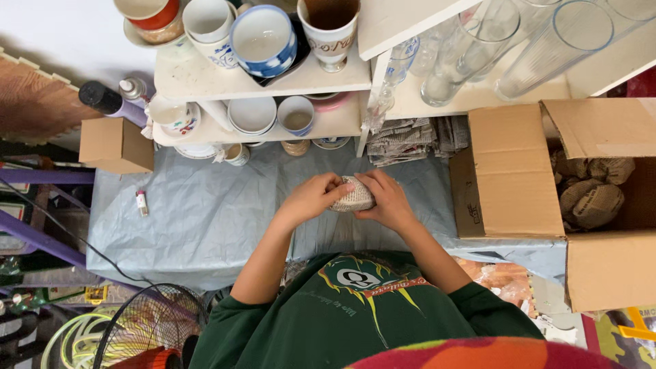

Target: The person wraps ceramic bowls and cups in sheets of newspaper, crumpling paper around each piece, and places the wrapped pieces into a cardboard box. They reach into the box to reposition items and continue wrapping more pieces from a stack of newspaper on the table.

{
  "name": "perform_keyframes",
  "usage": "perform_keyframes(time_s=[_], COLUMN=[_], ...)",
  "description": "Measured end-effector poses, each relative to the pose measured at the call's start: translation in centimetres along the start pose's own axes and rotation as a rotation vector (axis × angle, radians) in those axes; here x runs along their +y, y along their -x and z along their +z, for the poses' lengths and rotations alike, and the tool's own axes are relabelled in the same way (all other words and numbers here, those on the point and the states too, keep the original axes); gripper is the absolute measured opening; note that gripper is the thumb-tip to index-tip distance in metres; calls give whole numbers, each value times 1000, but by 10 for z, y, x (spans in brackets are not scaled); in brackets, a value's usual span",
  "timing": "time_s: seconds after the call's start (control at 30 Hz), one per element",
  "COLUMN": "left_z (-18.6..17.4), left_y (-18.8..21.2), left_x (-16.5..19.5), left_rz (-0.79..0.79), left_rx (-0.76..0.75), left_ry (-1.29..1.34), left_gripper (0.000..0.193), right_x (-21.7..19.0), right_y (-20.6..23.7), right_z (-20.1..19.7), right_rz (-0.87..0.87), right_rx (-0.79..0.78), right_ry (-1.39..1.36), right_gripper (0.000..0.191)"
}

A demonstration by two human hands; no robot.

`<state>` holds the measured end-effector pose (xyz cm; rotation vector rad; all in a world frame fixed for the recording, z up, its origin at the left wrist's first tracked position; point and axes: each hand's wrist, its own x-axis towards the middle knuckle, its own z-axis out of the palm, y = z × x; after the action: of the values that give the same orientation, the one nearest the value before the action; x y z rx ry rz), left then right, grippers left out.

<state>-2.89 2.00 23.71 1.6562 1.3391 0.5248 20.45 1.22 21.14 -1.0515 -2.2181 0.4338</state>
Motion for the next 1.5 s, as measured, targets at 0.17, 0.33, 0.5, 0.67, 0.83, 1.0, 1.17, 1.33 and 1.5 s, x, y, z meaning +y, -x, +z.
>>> perform_keyframes(time_s=[0.17,0.33,0.5,0.67,0.83,1.0,1.17,1.33,1.5], left_z=[11,41,28,-15,-25,-31,-36,-12,28], left_y=[-6,6,44,60,61,58,41,12,12], left_x=[-39,-46,-27,-3,16,12,-23,-51,-71], left_rz=[177,370,443,257,350,439,348,84,202], left_rx=[170,736,608,142,57,245,257,223,222], left_ry=[469,666,661,191,-182,6,96,683,477], left_gripper=[30,24,22,23,20,17,27,33,34], right_x=[-6,-15,-16,-11,-15,-13,5,44,67], right_y=[-2,-1,4,4,6,11,33,62,72], right_z=[13,27,28,19,16,15,35,85,114], right_rz=[-8,50,-75,-264,-296,-152,-6,210,510], right_rx=[124,196,279,285,200,212,-22,-131,-82], right_ry=[-63,-81,-53,92,86,16,-370,-970,-1214], right_gripper=[85,82,94,92,90,90,89,92,80])
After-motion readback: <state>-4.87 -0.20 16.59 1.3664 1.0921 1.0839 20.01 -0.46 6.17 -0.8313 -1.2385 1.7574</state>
